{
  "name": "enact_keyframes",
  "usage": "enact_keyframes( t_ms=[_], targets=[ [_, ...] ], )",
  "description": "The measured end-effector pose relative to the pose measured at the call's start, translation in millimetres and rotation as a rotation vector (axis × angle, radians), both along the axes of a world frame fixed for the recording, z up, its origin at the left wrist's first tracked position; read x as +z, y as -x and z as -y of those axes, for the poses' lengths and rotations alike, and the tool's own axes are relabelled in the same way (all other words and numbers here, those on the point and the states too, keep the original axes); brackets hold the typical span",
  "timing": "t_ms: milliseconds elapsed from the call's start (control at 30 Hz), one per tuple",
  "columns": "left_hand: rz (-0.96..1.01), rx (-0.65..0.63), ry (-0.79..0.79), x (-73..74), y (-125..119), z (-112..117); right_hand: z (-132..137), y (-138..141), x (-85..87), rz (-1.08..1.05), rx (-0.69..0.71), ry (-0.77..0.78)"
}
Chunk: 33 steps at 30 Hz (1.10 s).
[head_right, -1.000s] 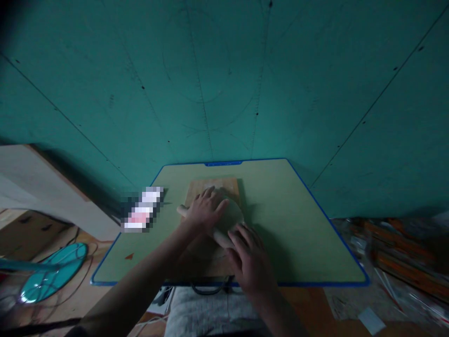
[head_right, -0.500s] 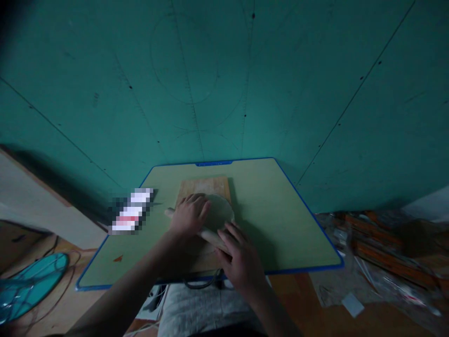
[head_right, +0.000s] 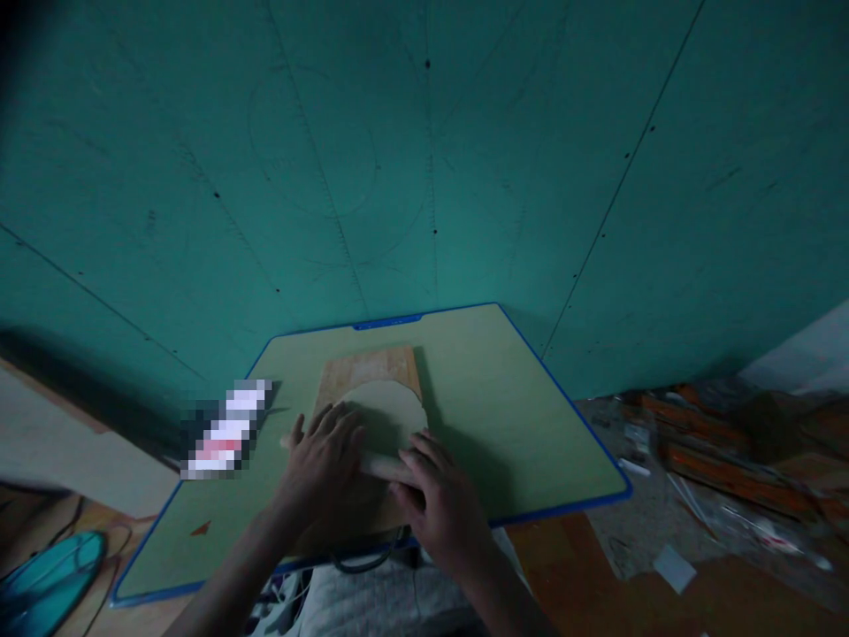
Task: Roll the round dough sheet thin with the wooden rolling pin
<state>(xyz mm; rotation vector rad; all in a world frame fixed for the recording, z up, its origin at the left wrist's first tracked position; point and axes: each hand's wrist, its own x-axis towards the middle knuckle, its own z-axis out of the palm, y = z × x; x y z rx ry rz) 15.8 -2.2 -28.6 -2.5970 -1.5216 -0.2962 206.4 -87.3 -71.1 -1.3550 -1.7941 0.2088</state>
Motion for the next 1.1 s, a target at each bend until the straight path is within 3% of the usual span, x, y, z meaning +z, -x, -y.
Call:
enact_keyframes(
  t_ms=[233, 433, 533, 633, 933, 1000, 1100],
  targets=[
    [0.043, -0.048, 0.005, 1.1, 0.0, -9.2, -0.1, -0.4, 4.6, -0.020, -0.013, -0.058],
    [-0.017, -0.031, -0.061, -8.0, 11.0, 16.9, 2.0, 0.1, 7.0, -0.044, -0.040, -0.066],
    [-0.038, -0.123, -0.017, -6.2, 10.5, 19.3, 3.8, -0.2, 8.0, -0.066, -0.048, -0.081],
    [-0.018, -0.118, -0.011, 0.4, -4.9, 3.3, 6.4, -0.8, 6.8, -0.096, -0.098, -0.125],
    [0.083, 0.006, 0.074, 14.1, -86.5, -76.1, 7.2, -7.4, -0.7, -0.126, -0.228, -0.166],
    [0.067, -0.011, 0.095, 16.3, -88.4, -78.0, 7.1, -7.3, -2.7, -0.110, -0.235, -0.169],
    [0.048, -0.080, 0.085, 16.1, -70.3, -58.7, 8.8, -6.2, -4.9, -0.151, -0.243, -0.161]
  ],
)
